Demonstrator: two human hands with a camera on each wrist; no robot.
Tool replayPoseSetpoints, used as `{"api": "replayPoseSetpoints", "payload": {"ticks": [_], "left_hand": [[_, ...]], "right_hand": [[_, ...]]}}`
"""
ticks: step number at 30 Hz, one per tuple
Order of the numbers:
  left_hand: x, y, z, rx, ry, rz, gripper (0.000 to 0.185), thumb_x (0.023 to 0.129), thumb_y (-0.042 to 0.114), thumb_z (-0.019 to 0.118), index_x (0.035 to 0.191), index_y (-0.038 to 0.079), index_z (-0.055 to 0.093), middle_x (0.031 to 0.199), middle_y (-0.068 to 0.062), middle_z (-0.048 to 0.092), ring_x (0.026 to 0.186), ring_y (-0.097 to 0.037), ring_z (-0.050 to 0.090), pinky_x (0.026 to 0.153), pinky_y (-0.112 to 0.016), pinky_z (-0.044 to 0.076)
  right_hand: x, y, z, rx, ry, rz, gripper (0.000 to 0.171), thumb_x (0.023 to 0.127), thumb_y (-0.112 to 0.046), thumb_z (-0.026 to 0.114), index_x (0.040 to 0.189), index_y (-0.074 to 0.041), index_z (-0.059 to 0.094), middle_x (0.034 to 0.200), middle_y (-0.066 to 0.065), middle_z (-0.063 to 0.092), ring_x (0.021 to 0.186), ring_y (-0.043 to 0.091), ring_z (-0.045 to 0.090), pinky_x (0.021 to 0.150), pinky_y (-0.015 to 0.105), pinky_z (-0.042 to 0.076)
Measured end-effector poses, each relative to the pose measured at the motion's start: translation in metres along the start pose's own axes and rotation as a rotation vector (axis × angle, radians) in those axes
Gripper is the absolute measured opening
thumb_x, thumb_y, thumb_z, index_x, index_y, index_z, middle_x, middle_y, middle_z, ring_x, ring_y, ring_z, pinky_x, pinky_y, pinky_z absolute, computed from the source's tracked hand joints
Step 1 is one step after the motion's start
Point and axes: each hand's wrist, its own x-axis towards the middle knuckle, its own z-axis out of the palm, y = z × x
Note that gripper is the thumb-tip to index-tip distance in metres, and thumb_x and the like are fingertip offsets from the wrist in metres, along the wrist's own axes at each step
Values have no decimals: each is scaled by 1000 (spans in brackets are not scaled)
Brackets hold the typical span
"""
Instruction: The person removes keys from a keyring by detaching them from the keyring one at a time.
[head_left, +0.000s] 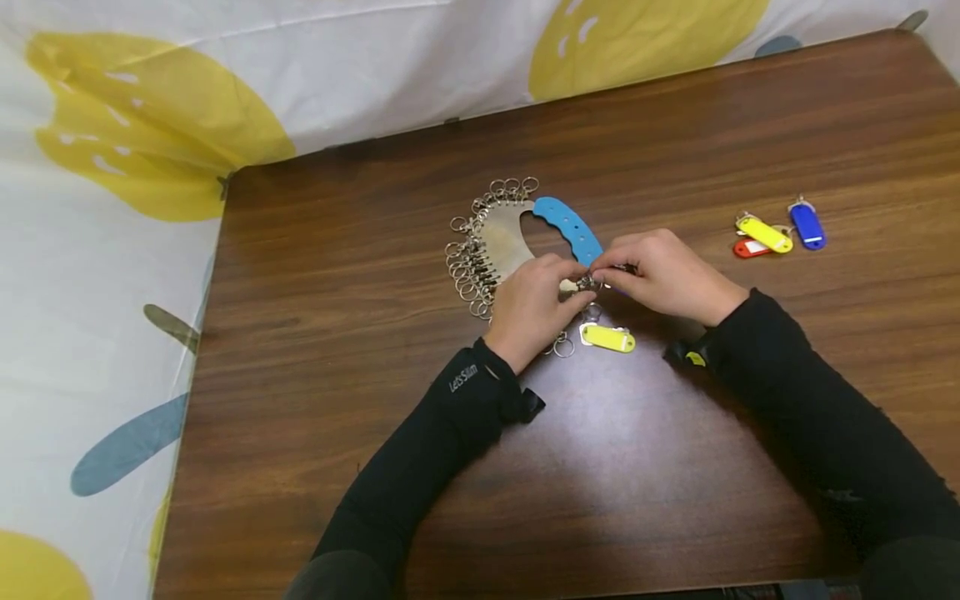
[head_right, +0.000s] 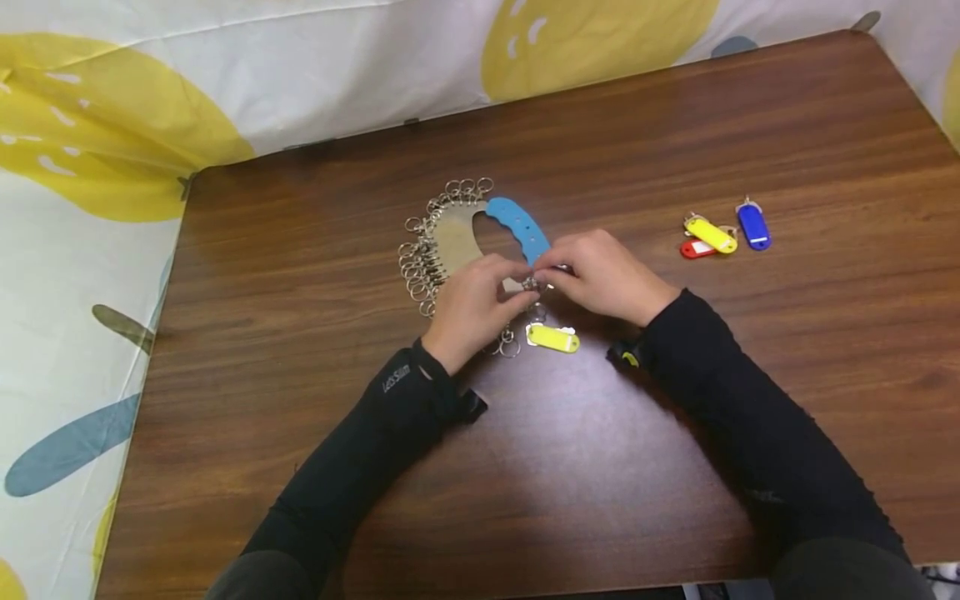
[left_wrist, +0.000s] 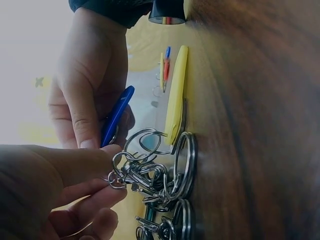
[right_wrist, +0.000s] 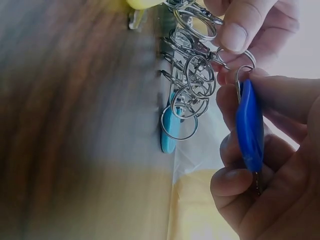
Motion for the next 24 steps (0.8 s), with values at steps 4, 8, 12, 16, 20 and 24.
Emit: {"api": "replayPoseSetpoints", "payload": {"ticks": [4,8,12,16,20,24], "left_hand": [[0,0,-1,-19,-9,-6,33,87,38,67,116,23,68,109,5,68,91,-10,64,67,-27,50],[0,0,0,-51,-13,-33,37,88,42,65,119,22,67,113,4,68,98,-11,65,71,-28,52],[-1,1,1,-60,0,-67,42,88,48,61,119,21,66,116,3,67,103,-12,64,75,-28,52],[-1,0,1,-67,18,-88,38,88,50,60,112,22,69,107,3,68,89,-11,65,66,-25,49],[-2,0,1,-68,23,-83,34,88,49,61,107,23,71,102,3,69,82,-10,63,61,-23,46],[-1,0,1,-59,20,-66,33,87,46,64,109,23,71,107,3,69,88,-10,65,65,-24,49]], "right_hand": [[1,0,0,-1,-1,5,11,85,-6,68,94,-7,74,86,3,71,71,10,59,63,25,44],[0,0,0,-2,4,2,12,84,-5,68,94,-6,74,85,3,71,69,9,56,62,24,43],[0,0,-1,-8,12,6,11,85,-5,68,94,-5,74,84,4,70,68,8,56,61,23,43],[0,-1,-1,-12,11,12,11,85,-5,68,95,-5,74,85,4,71,68,9,57,62,23,43],[0,-1,-1,-8,9,6,11,85,-6,68,94,-6,74,85,4,71,68,9,57,61,23,43],[0,0,-1,-8,2,2,11,85,-6,68,94,-6,74,84,3,70,67,8,56,61,23,43]]}}
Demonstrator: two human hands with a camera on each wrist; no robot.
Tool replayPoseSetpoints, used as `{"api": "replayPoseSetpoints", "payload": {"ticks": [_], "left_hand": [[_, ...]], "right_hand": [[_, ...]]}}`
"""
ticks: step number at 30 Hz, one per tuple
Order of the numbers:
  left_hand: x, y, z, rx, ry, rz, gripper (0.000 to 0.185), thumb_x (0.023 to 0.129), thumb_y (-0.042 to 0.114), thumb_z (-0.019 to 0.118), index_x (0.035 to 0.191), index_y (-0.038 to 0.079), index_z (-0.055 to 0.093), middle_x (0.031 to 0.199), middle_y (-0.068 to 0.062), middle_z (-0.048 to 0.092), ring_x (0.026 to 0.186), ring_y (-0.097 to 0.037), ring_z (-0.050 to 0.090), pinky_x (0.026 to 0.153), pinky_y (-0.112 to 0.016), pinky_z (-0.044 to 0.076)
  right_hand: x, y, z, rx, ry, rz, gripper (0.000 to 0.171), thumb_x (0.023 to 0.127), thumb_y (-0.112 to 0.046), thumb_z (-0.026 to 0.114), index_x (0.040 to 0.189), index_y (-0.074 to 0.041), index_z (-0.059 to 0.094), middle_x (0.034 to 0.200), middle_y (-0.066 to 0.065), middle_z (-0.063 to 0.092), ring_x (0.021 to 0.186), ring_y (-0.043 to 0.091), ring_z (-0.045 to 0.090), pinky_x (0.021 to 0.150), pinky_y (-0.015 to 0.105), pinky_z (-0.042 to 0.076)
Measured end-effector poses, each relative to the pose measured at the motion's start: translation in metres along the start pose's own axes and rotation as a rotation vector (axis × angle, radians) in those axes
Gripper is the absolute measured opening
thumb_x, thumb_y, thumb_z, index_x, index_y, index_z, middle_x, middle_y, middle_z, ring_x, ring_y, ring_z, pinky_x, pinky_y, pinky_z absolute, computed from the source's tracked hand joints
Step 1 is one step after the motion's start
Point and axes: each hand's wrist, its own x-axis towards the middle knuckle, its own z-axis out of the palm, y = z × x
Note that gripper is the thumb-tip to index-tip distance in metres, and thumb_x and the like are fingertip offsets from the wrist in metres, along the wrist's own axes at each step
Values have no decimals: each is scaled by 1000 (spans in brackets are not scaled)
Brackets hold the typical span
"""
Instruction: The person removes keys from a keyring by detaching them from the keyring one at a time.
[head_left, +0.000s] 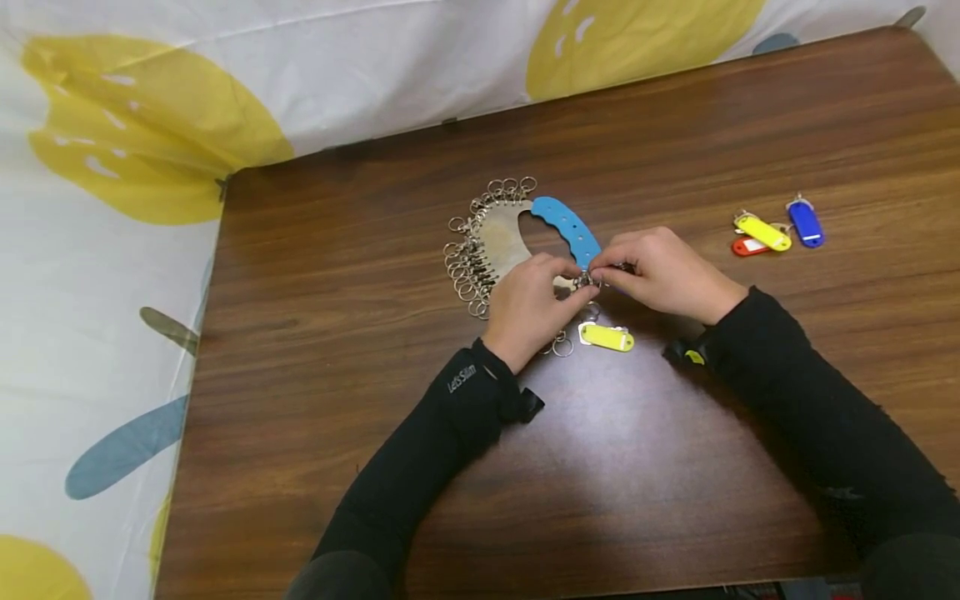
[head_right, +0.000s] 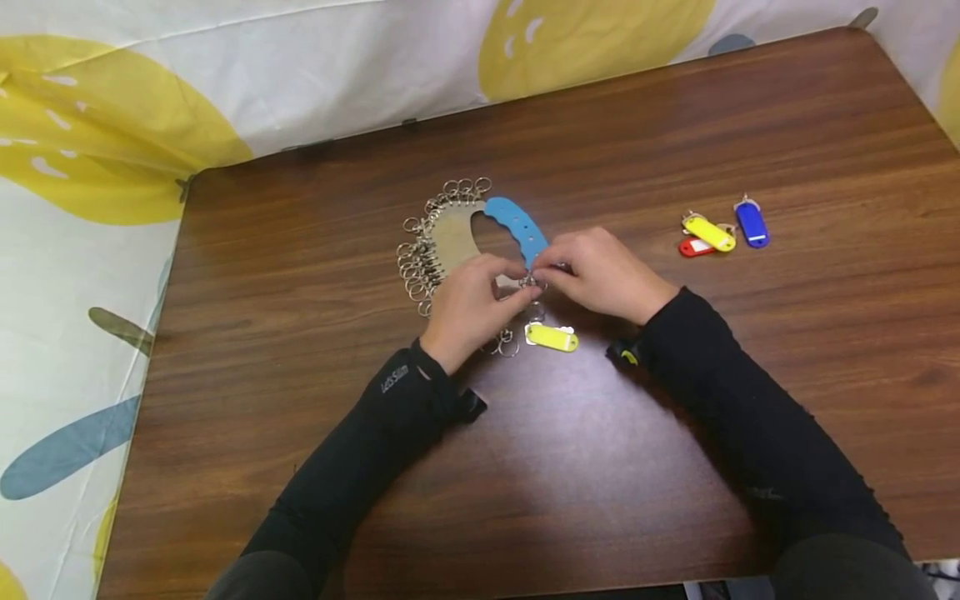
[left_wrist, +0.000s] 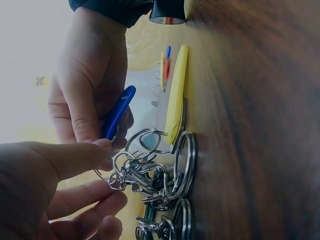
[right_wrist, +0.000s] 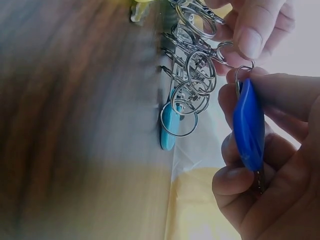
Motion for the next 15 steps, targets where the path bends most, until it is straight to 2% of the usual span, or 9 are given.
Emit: {"api": "replayPoseSetpoints", "payload": {"ticks": [10,15], "left_hand": [[1,0,-1,-23,-6,48,31,85,37,69,112,22,70,111,3,68,77,-8,63,65,-23,47],[1,0,0,-16,26,35,37,86,48,65,111,21,70,109,4,69,85,-9,65,67,-24,49]], "right_hand": [[1,0,1,-13,0,3,10,85,-6,68,93,-8,74,83,2,70,67,8,56,62,24,43],[0,0,0,-10,12,2,11,85,-5,67,93,-6,74,84,3,70,67,8,56,61,23,43]]}}
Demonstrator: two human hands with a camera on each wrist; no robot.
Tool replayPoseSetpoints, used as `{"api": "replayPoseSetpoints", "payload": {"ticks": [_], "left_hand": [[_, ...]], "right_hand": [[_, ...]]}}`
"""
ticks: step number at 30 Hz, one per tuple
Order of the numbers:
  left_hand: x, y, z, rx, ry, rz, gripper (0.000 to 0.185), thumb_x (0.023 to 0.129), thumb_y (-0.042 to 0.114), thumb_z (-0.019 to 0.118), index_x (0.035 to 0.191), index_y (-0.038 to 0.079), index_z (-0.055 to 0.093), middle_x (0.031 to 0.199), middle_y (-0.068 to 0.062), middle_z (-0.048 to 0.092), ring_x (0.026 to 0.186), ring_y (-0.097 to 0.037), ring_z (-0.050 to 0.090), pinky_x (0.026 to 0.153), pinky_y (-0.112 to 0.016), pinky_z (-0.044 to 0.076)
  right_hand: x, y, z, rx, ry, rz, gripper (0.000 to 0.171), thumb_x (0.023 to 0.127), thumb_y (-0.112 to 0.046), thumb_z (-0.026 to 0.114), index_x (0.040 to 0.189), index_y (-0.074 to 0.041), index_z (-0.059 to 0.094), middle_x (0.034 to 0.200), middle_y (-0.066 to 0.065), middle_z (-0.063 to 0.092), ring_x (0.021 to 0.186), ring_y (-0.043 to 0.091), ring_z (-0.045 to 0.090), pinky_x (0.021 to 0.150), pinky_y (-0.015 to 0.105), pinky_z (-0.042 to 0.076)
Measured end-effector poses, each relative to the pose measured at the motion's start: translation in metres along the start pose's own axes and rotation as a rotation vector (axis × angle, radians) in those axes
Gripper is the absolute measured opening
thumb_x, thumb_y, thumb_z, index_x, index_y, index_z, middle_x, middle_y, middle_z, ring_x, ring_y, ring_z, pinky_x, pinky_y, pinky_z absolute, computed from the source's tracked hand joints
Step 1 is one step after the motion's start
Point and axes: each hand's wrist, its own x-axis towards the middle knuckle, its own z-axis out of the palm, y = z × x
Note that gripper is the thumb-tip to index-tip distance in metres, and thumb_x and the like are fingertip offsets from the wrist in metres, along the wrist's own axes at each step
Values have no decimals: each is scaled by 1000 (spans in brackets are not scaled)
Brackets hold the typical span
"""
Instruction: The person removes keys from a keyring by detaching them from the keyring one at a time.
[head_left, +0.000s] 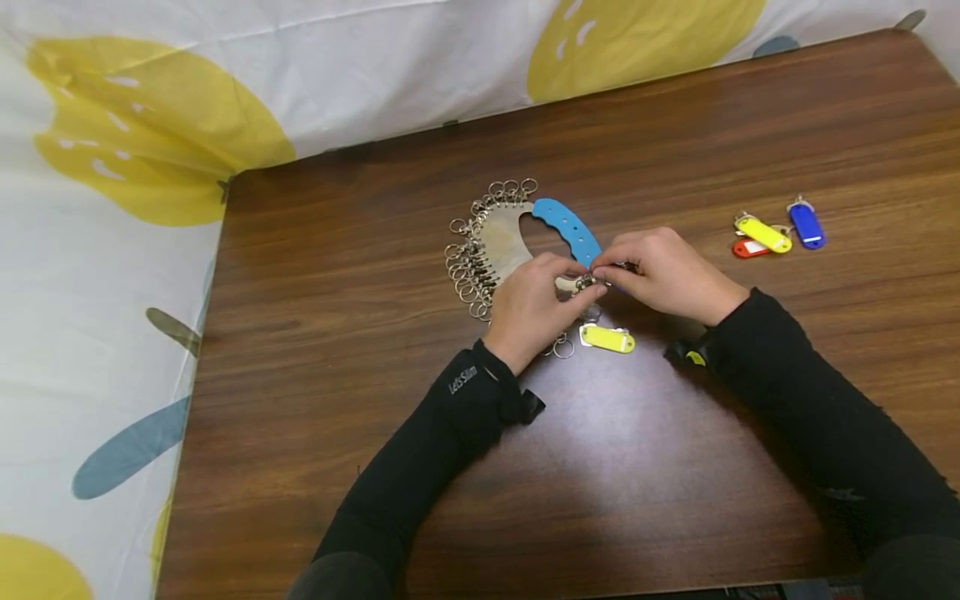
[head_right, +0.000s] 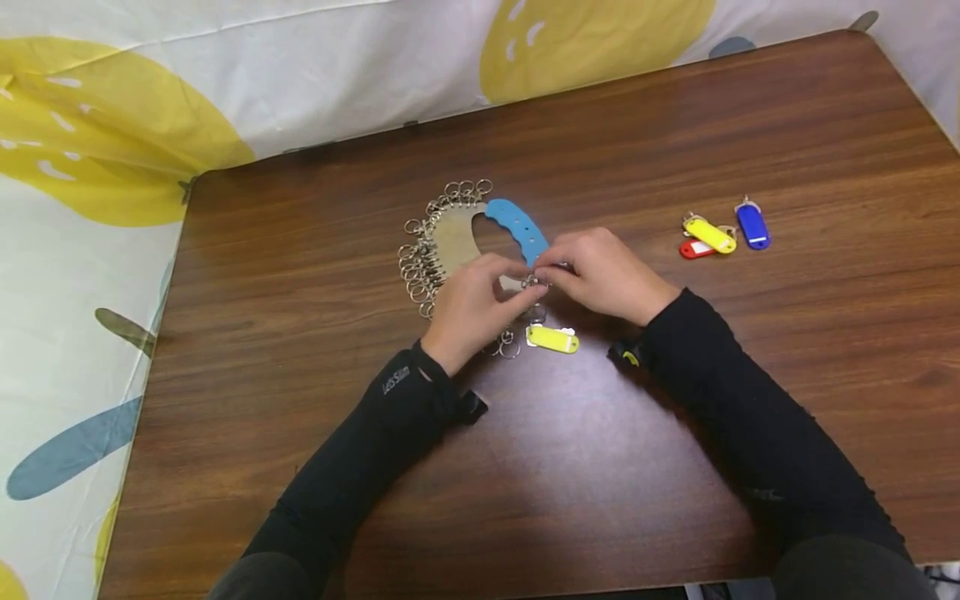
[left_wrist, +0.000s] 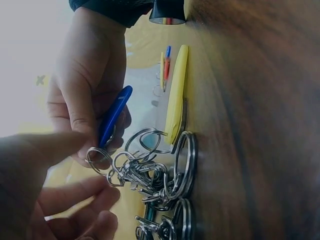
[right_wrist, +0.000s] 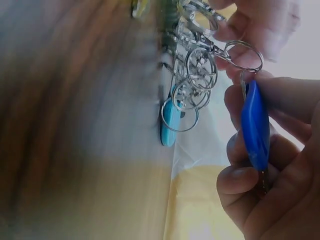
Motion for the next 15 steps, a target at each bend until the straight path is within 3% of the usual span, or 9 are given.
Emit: {"api": "replayPoseSetpoints", "payload": {"ticks": [6,15], "left_hand": [[0,0,1,30,-9,-18,36,87,51,61,108,24,72,101,5,71,85,-9,65,64,-24,48],[-1,1,-2,2,-11,-1,28,84,42,69,107,26,73,104,7,72,90,-7,67,65,-25,50]], "right_hand": [[0,0,0,2,-2,1,10,85,-5,67,93,-8,74,84,2,70,69,8,59,63,23,44],[1,0,1,10,-33,29,10,86,-7,68,93,-9,74,85,1,71,73,10,61,66,26,46]]}}
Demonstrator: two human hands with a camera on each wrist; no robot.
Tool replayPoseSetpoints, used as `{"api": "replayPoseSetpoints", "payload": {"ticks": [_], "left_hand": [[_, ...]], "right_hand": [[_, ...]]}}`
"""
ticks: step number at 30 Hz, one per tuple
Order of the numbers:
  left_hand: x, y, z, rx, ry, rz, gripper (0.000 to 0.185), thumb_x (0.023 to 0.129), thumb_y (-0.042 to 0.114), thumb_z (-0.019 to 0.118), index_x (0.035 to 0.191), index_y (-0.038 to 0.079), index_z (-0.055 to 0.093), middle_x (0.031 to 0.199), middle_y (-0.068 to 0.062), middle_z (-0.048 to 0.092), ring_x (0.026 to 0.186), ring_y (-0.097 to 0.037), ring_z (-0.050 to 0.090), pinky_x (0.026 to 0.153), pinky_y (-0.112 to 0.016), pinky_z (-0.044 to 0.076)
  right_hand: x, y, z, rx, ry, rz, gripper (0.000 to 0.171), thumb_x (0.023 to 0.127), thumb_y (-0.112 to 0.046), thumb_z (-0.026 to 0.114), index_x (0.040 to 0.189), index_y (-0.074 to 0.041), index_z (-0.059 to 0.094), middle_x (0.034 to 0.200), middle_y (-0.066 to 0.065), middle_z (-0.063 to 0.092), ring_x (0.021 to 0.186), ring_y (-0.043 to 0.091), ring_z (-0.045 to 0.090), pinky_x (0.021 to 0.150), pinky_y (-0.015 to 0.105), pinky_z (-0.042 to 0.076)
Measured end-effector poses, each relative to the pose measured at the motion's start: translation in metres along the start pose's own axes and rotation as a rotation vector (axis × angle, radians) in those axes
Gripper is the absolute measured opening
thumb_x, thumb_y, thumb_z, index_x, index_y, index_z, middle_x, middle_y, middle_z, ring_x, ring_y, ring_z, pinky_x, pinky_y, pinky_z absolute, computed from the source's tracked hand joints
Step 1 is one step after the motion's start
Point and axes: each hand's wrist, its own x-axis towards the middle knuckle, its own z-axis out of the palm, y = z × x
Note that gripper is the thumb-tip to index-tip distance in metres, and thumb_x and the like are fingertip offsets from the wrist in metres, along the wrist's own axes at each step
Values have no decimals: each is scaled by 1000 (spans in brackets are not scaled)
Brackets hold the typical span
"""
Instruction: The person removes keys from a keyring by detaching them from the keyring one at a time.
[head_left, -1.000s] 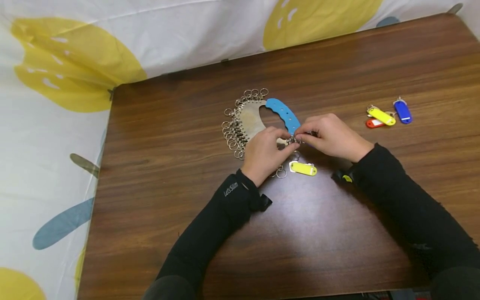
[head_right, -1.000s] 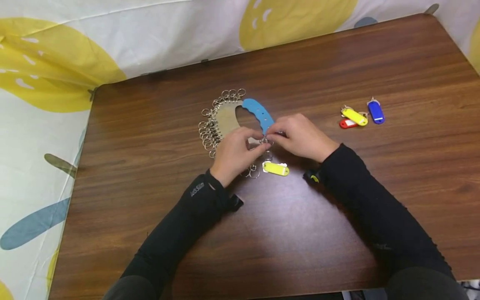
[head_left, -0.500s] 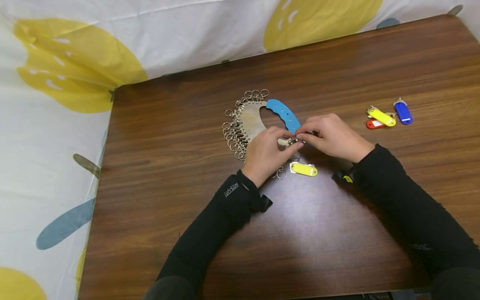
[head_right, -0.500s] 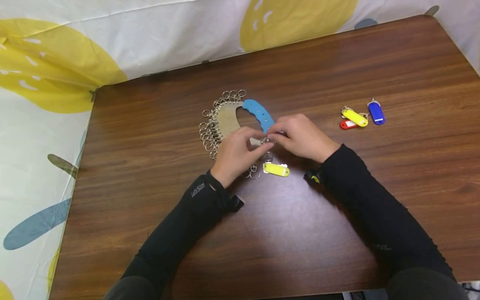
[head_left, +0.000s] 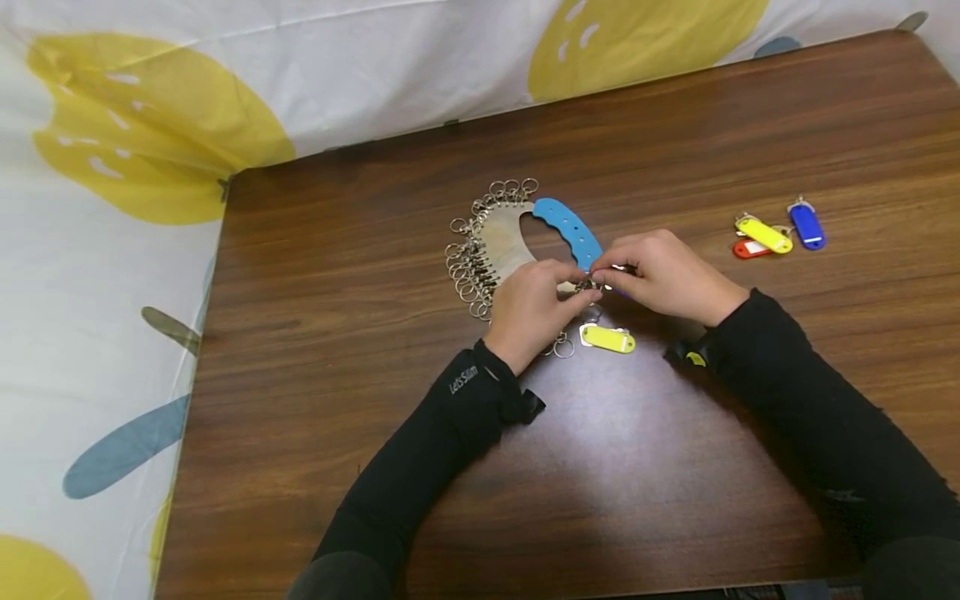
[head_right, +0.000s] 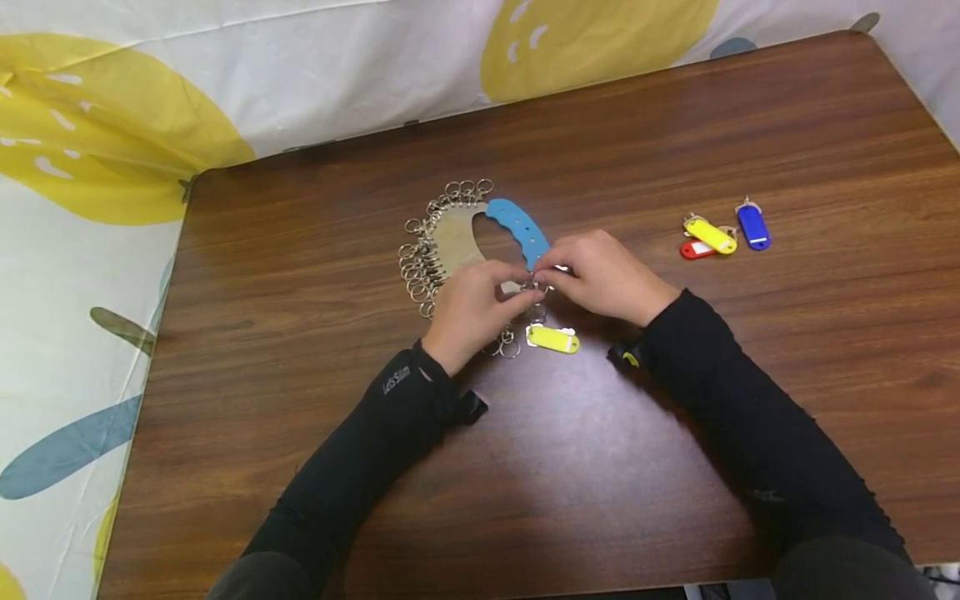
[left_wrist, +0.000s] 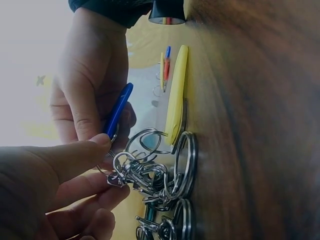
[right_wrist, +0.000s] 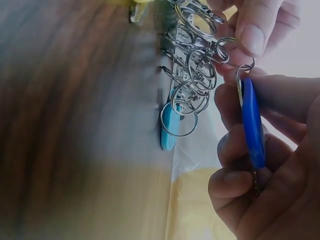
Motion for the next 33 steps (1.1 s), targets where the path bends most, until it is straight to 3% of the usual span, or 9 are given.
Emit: {"api": "replayPoseSetpoints", "payload": {"ticks": [10,17,23,33], "left_hand": [[-1,0,-1,5,15,12,28,83,39,71,107,25,73,104,7,73,93,-8,67,67,-26,50],[0,-1,0,-5,23,24,30,84,41,70,109,26,71,97,12,74,74,-5,66,56,-21,43],[0,-2,1,-5,22,-11,34,84,47,67,107,23,72,92,10,74,75,-6,66,56,-20,42],[2,-3,1,11,21,16,30,86,41,67,111,25,71,95,10,74,72,-6,64,58,-22,43]], "right_hand": [[1,-1,0,7,-40,30,12,86,-8,67,96,-7,74,89,3,72,78,13,63,69,31,49],[0,-1,-1,5,-11,8,11,86,-7,68,95,-7,74,87,3,72,73,10,60,65,25,46],[-1,0,-1,6,32,-23,10,86,-7,67,93,-7,74,86,3,71,69,8,58,62,23,43],[-1,0,-1,24,26,-19,11,85,-7,68,94,-6,74,86,3,71,69,8,57,62,22,43]]}}
